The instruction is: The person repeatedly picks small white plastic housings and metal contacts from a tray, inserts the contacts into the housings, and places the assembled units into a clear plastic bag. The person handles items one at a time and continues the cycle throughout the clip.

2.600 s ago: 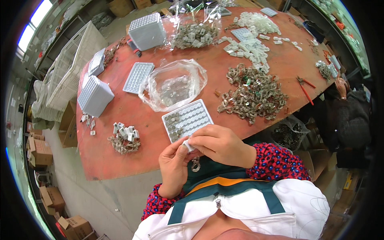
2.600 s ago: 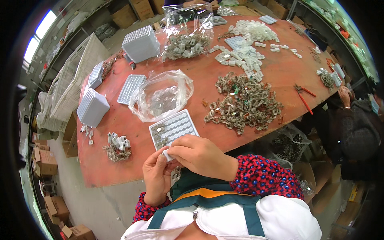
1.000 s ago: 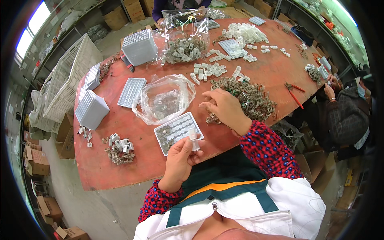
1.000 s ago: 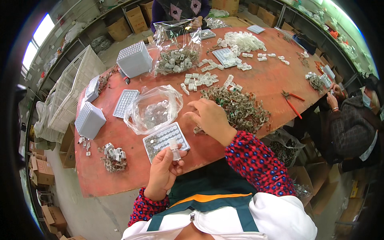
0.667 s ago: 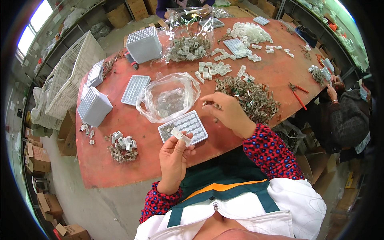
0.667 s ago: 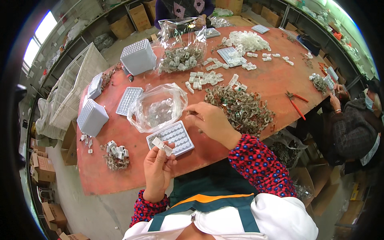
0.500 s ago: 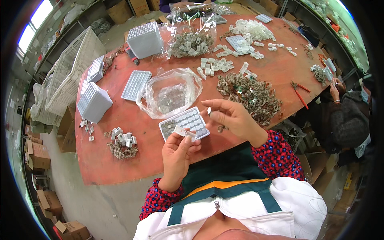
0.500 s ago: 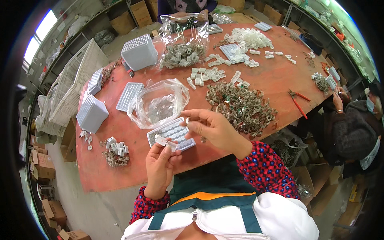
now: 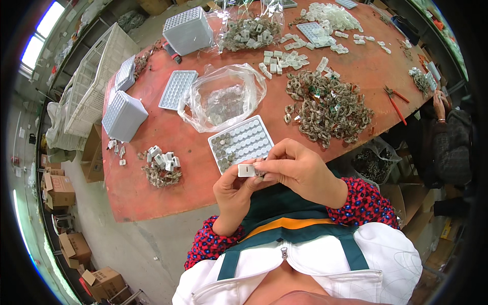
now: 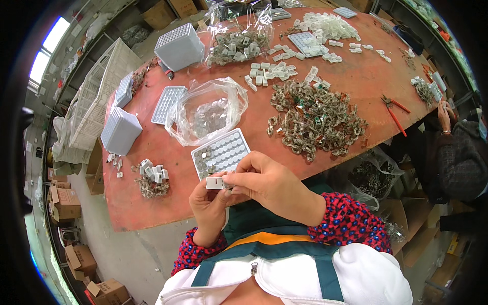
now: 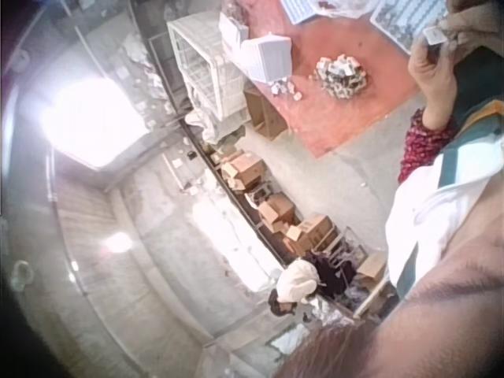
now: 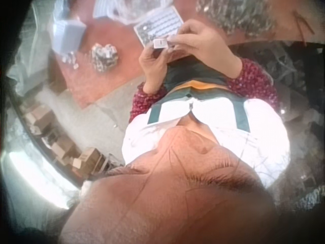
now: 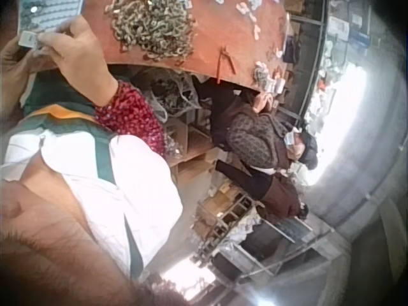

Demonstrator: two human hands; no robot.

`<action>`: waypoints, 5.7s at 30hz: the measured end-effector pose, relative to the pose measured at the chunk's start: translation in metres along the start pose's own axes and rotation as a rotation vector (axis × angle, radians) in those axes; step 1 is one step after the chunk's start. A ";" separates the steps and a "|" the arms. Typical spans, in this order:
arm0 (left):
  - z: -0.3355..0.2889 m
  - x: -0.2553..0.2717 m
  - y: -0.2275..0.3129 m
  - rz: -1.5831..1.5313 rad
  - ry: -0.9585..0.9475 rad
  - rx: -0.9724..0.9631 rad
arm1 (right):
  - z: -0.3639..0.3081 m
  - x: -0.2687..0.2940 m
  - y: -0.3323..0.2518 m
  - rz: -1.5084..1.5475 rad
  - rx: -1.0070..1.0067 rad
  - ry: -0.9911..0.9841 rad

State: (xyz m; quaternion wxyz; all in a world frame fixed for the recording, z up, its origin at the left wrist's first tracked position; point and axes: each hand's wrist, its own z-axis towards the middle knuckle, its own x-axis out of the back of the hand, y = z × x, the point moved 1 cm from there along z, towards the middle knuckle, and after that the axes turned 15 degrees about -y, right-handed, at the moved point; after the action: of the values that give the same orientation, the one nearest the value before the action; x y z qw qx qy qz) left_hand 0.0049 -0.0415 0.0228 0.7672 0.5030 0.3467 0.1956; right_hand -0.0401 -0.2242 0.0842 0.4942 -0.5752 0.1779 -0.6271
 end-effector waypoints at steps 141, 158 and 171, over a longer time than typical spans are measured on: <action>-0.023 0.030 0.017 -0.007 0.336 0.164 | 0.057 -0.044 0.013 -0.135 0.026 -0.070; -0.036 0.045 0.021 0.014 0.437 0.241 | 0.059 -0.039 0.032 -0.159 -0.149 -0.119; -0.029 0.038 0.024 0.088 0.388 0.235 | 0.062 -0.041 0.030 -0.152 -0.139 -0.127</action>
State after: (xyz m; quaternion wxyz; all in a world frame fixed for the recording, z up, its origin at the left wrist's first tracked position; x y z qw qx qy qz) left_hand 0.0106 0.0113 0.0247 0.6129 0.5567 0.4857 0.2802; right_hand 0.0221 -0.1829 0.0550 0.4144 -0.6587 0.1452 -0.6110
